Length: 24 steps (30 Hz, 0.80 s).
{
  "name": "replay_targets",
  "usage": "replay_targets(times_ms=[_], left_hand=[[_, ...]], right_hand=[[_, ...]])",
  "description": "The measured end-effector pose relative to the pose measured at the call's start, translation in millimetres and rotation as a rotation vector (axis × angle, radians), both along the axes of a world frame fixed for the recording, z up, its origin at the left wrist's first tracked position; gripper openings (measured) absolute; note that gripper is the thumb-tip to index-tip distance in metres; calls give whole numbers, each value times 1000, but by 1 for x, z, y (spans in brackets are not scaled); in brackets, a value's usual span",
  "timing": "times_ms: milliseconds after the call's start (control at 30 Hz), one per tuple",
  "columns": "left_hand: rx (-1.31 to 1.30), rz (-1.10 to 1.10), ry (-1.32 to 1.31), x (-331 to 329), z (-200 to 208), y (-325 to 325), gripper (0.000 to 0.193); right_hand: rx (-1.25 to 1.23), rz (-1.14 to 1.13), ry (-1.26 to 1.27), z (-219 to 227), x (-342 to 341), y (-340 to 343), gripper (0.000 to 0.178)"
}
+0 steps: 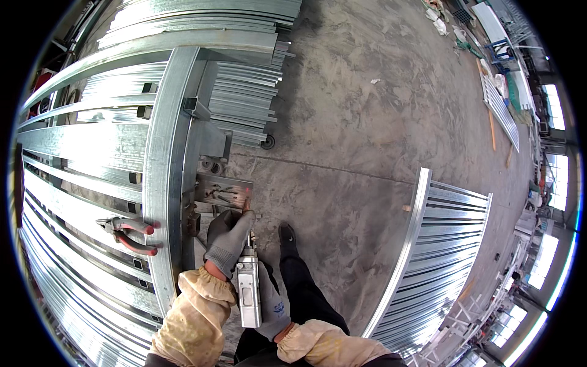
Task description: The person welds a large curved metal frame using a handheld welding gun, repeatedly striking the tool to generate sparks and adjusting the nozzle with pliers. The person moves along the frame, welding at multiple points and briefly repositioning the frame before continuing.
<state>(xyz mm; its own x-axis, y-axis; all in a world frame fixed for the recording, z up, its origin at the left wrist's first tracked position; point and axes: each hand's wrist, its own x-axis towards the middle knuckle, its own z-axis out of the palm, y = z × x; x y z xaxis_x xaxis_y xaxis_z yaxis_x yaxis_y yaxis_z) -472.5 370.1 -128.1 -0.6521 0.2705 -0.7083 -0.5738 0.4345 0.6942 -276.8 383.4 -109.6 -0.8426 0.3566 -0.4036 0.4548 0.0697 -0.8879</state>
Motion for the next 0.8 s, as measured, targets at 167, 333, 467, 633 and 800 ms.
replay_targets(times_ms=[167, 333, 467, 633, 800], left_hand=[[17, 43, 10, 3, -2, 1, 35], [-31, 10, -7, 1, 2, 0, 36], [-50, 8, 6, 3, -4, -2, 39], [-13, 31, -1, 5, -10, -2, 40], [-17, 15, -18, 2, -10, -4, 30]], right_hand=[[-22, -4, -25, -8, 9, -3, 76], [75, 18, -2, -2, 7, -3, 76], [5, -11, -14, -5, 9, -6, 76], [21, 4, 17, 8, -3, 1, 75], [-39, -61, 90, 25, -24, 6, 82]])
